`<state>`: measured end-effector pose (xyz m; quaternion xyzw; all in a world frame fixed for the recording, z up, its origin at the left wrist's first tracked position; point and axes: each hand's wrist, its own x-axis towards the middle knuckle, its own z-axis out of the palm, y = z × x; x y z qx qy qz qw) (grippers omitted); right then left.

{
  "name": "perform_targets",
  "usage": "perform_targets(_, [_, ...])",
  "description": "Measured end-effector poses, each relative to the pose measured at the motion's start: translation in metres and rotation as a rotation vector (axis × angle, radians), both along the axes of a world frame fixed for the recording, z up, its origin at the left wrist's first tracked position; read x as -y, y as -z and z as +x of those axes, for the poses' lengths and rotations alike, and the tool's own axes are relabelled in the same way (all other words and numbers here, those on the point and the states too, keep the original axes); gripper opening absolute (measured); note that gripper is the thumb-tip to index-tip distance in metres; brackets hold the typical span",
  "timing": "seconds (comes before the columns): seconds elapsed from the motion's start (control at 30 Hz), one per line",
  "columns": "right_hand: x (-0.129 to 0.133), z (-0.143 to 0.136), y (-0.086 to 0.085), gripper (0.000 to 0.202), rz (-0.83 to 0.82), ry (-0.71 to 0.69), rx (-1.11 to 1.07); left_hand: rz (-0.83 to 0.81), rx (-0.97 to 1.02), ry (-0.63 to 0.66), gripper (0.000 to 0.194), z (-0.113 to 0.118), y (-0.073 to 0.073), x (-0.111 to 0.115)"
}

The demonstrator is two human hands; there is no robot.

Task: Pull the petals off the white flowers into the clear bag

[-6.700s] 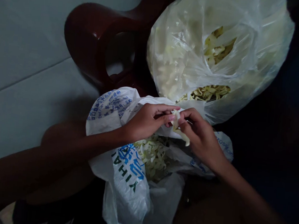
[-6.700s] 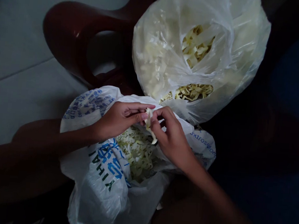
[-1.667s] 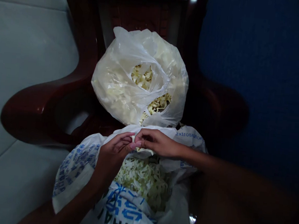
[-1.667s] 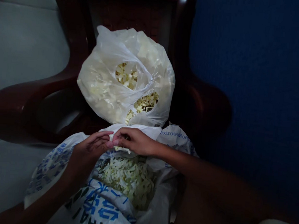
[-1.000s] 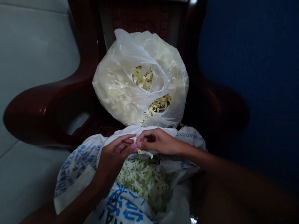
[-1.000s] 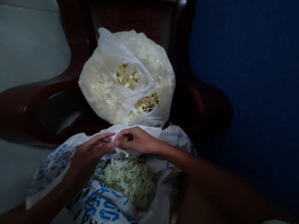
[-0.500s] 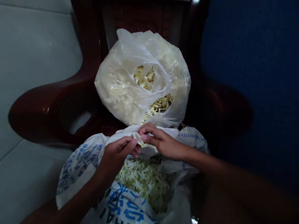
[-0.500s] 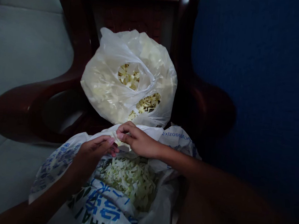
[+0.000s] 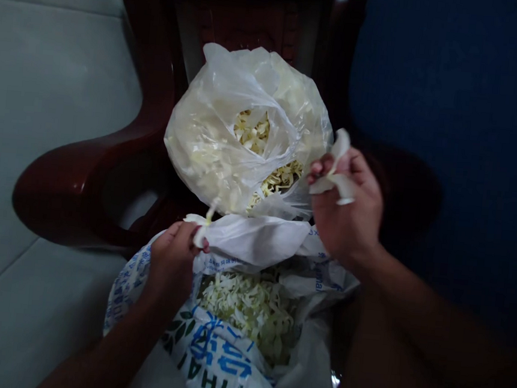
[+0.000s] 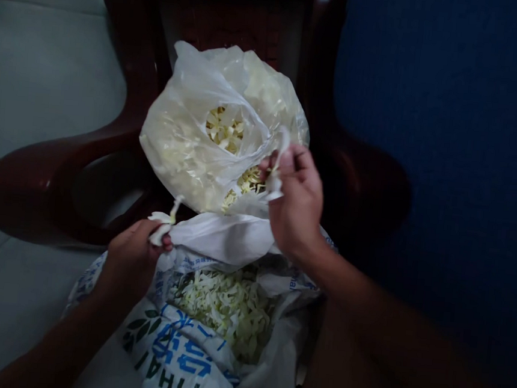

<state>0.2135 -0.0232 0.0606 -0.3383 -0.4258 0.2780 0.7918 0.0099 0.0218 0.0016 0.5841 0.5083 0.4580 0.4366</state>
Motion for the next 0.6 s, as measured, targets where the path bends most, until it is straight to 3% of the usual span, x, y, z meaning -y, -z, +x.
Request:
perform_targets(0.07, [0.003,0.009,-0.008,0.009,0.033,-0.04,0.121,-0.053,0.052,0.006,0.024,-0.002,0.001,-0.003])
perform_targets(0.13, [0.006,0.014,-0.007,0.008,-0.028,-0.239,0.468,-0.054,0.031,0.022,0.021,-0.002,0.003,-0.002])
perform_targets(0.23, [0.007,0.008,0.009,0.009,-0.084,-0.493,1.132,0.078,-0.161,0.016,0.016,0.0,0.005,0.007])
perform_targets(0.3, [0.007,-0.001,0.024,0.014,-0.086,-0.479,1.345,0.206,-0.252,0.021,0.013,0.003,0.005,0.014])
perform_targets(0.47, [0.006,-0.013,0.043,0.023,-0.239,-0.221,1.285,0.337,-0.3,0.092,0.015,0.007,0.007,0.025])
perform_targets(0.6, [0.007,-0.01,0.038,0.014,-0.085,-0.14,1.156,0.351,-0.386,-0.028,0.016,0.005,0.008,0.024])
